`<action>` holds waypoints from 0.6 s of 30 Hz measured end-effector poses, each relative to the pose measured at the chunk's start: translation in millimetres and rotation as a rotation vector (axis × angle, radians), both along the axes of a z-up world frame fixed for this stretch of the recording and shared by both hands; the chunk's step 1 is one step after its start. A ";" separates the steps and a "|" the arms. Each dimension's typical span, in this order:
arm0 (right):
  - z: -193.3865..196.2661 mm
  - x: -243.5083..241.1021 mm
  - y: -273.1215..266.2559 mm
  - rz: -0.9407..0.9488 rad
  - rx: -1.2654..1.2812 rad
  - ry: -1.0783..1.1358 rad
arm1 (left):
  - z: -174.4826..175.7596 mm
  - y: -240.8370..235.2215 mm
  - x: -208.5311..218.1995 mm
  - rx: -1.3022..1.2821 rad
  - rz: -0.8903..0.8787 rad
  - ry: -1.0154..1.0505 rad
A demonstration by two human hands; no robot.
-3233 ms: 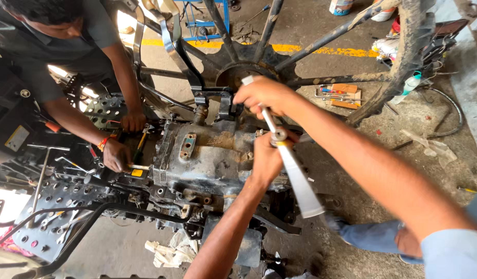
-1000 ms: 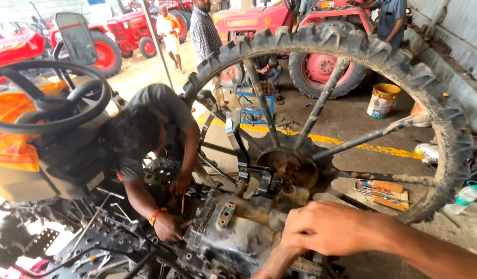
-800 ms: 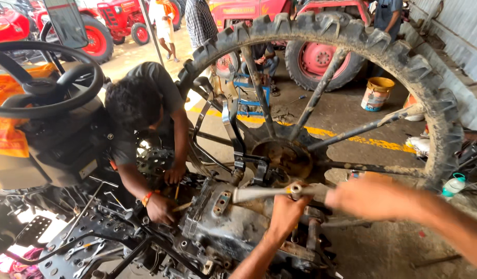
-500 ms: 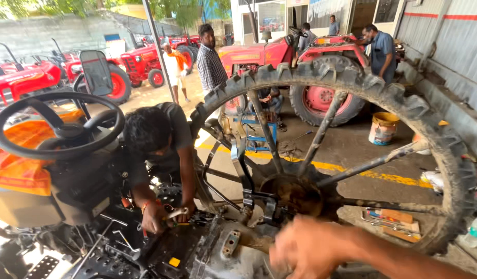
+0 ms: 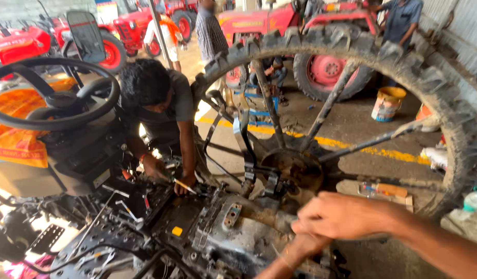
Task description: The person works with others to repair a tractor engine by loosening and tightening bolts with a T-handle socket wrench and a spanner, then unboxing and handling new parts in plastic packaging.
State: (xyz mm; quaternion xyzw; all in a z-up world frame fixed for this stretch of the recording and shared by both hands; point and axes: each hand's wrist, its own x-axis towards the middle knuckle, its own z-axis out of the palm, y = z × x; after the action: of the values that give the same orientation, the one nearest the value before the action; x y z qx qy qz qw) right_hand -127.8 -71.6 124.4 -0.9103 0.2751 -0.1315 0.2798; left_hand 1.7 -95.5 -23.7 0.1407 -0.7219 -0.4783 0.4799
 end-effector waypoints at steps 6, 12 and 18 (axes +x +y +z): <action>25.4 -22.3 -21.3 -0.622 -0.038 0.580 | -14.9 -1.7 3.0 0.384 0.013 -0.162; 20.1 4.3 -6.8 -0.030 0.230 0.179 | -8.4 -7.2 -4.1 -0.217 -0.039 0.055; 31.7 -17.4 -13.4 -0.813 0.215 0.391 | -5.2 -4.5 2.9 0.340 0.025 -0.187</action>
State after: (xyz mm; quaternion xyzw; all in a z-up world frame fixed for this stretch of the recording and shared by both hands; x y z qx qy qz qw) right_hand -145.2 -85.0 156.1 -0.7023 0.6693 -0.0271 0.2411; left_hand 4.5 -100.0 -28.8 0.2726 -0.6703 -0.5721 0.3862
